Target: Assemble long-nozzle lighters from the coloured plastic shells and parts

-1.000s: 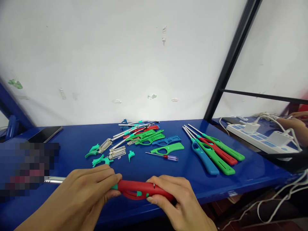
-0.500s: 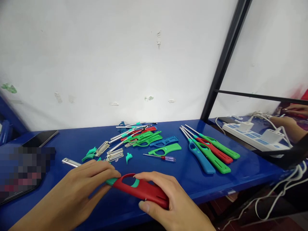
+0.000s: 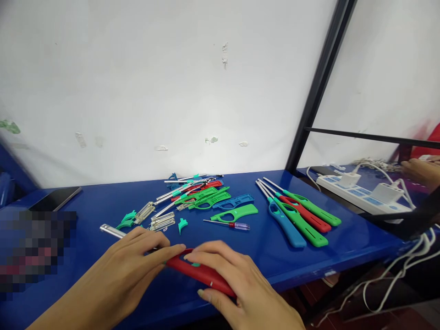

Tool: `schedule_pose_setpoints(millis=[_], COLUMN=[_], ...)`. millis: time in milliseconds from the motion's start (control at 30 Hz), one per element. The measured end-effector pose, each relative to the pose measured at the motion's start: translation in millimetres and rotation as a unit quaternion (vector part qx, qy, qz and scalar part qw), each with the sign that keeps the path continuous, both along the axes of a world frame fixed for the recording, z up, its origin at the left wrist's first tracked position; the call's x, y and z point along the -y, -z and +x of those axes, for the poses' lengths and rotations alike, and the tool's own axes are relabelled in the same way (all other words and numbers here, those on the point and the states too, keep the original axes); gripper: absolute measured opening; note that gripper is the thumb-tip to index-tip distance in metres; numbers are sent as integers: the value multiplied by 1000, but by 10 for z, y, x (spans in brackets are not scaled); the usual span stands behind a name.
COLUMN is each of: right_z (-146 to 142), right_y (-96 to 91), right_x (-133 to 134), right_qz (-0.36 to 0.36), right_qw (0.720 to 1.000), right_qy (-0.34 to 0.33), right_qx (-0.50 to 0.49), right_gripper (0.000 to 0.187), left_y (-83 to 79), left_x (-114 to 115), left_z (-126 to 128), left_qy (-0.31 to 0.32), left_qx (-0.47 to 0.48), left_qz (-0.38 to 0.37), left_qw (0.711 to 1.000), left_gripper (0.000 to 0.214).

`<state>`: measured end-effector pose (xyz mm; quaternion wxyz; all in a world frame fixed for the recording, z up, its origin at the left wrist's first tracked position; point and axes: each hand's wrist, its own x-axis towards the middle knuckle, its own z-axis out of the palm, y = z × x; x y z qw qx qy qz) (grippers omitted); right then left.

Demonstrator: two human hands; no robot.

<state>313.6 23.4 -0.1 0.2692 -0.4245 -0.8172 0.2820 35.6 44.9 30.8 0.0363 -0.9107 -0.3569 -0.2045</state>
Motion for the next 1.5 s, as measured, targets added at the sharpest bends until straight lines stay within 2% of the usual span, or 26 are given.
schedule_pose_setpoints(millis=[133, 367, 533, 667, 900, 1233, 1367, 1500], right_z=[-10, -63, -64, -74, -93, -54, -42, -29], right_y=[-43, 34, 53, 17, 9, -46, -16, 45], right_x=[-2, -26, -18, -18, -40, -18, -12, 1], right_qz=[39, 117, 148, 153, 126, 58, 20, 3], right_qw=[998, 990, 986, 986, 991, 998, 1000, 1000], right_qy=[-40, -40, -32, -36, -34, -12, 12, 24], right_qx=[38, 69, 73, 64, 43, 19, 15, -14], right_gripper=[53, 57, 54, 49, 50, 48, 47, 44], left_y=[0, 15, -54, -53, 53, 37, 41, 25], left_x=[-11, -19, -24, -19, 2, 31, 23, 9], left_z=[23, 79, 151, 174, 202, 235, 251, 287], left_qy=[-1, 8, 32, 23, -6, -19, -15, 4], left_qx=[4, 10, 47, 40, 22, -23, -34, -30], left_qz=[5, 41, 101, 156, 214, 218, 217, 212], left_qw=[1000, 999, 993, 987, 976, 975, 975, 977], left_gripper=[54, 52, 48, 48, 45, 48, 49, 40])
